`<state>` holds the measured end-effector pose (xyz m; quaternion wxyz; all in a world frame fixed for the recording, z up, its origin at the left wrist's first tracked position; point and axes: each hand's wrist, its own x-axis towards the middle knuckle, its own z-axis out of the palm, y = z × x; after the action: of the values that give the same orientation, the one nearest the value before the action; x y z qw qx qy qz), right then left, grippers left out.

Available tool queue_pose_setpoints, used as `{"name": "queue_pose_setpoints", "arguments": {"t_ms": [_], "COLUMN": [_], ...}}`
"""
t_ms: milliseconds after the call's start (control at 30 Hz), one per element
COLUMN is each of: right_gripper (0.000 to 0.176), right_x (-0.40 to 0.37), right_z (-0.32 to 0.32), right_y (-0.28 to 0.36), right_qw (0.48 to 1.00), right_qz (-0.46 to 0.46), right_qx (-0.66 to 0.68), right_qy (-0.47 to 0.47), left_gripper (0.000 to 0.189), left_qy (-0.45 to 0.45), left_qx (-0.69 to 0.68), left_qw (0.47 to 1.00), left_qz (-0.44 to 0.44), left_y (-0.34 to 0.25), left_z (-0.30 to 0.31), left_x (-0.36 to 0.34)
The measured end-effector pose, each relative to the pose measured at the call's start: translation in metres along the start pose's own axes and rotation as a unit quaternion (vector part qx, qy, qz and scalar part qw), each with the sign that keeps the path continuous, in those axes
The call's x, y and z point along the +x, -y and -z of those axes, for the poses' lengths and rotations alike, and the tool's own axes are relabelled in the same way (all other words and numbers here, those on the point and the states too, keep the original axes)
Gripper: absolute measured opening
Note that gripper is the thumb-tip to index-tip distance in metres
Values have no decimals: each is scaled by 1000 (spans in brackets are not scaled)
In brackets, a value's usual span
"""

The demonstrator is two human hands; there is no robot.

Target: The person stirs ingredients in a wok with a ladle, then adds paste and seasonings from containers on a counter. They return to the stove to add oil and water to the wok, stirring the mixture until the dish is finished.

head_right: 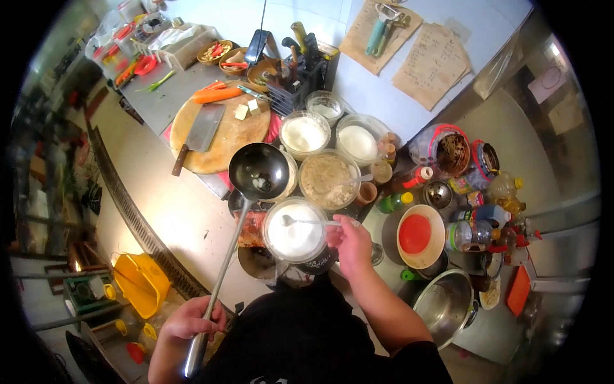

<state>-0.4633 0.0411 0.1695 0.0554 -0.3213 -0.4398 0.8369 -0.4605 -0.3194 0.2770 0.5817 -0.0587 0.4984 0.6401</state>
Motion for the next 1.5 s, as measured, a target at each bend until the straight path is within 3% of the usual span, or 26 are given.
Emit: {"name": "queue_pose_setpoints", "arguments": {"t_ms": [167, 233, 300, 367, 400, 433, 500, 633, 700, 767, 833, 1000, 1067, 1500], "right_gripper": [23, 23, 20, 18, 21, 21, 22, 17, 19, 22, 21, 22, 23, 24], "right_x": [0, 2, 1, -4, -9, -11, -12, -18, -25, -13, -8, -5, -3, 2], "right_z": [-39, -47, -48, -54, -58, -59, -56, -37, -25, -7, 6, 17, 17, 16], "right_y": [16, 11, 11, 17, 23, 26, 31, 32, 29, 5, -22, -49, -47, -28], "right_qw": [996, 954, 937, 794, 739, 738, 649, 685, 880, 908, 950, 952, 966, 975], "right_qz": [80, 226, 244, 443, 497, 497, 556, 606, 389, 337, 167, 144, 94, 107], "right_qx": [-6, -158, -201, -378, -417, -417, -470, -384, -263, -240, -259, -265, -236, -192], "right_qy": [42, 117, 146, 175, 182, 183, 219, 129, 66, 63, 56, 49, 40, 30], "left_gripper": [21, 21, 21, 22, 21, 21, 21, 21, 21, 21, 22, 23, 22, 22], "left_qy": [2, 19, 19, 18, 20, 22, 23, 20, 19, 19, -10, -8, -7, -11], "left_qx": [13, 25, 8, -9, -6, -3, -6, -10, -1, 9, 4, -15, -12, 18], "left_qw": [1000, 999, 1000, 1000, 1000, 1000, 1000, 1000, 1000, 1000, 1000, 1000, 1000, 1000], "left_qz": [6, 18, 11, 3, -2, -6, -5, 4, 0, -4, 0, -4, 0, 1], "left_y": [6, 8, 6, 6, 7, 7, 7, 6, 11, 11, 5, 4, 3, 4], "left_z": [-1, -2, -8, -11, -12, -13, -14, -13, -7, -7, -10, -10, -10, -7], "left_x": [0, 0, 0, 1, 2, 2, 3, 4, 5, 6, 3, 2, 2, 3]}}
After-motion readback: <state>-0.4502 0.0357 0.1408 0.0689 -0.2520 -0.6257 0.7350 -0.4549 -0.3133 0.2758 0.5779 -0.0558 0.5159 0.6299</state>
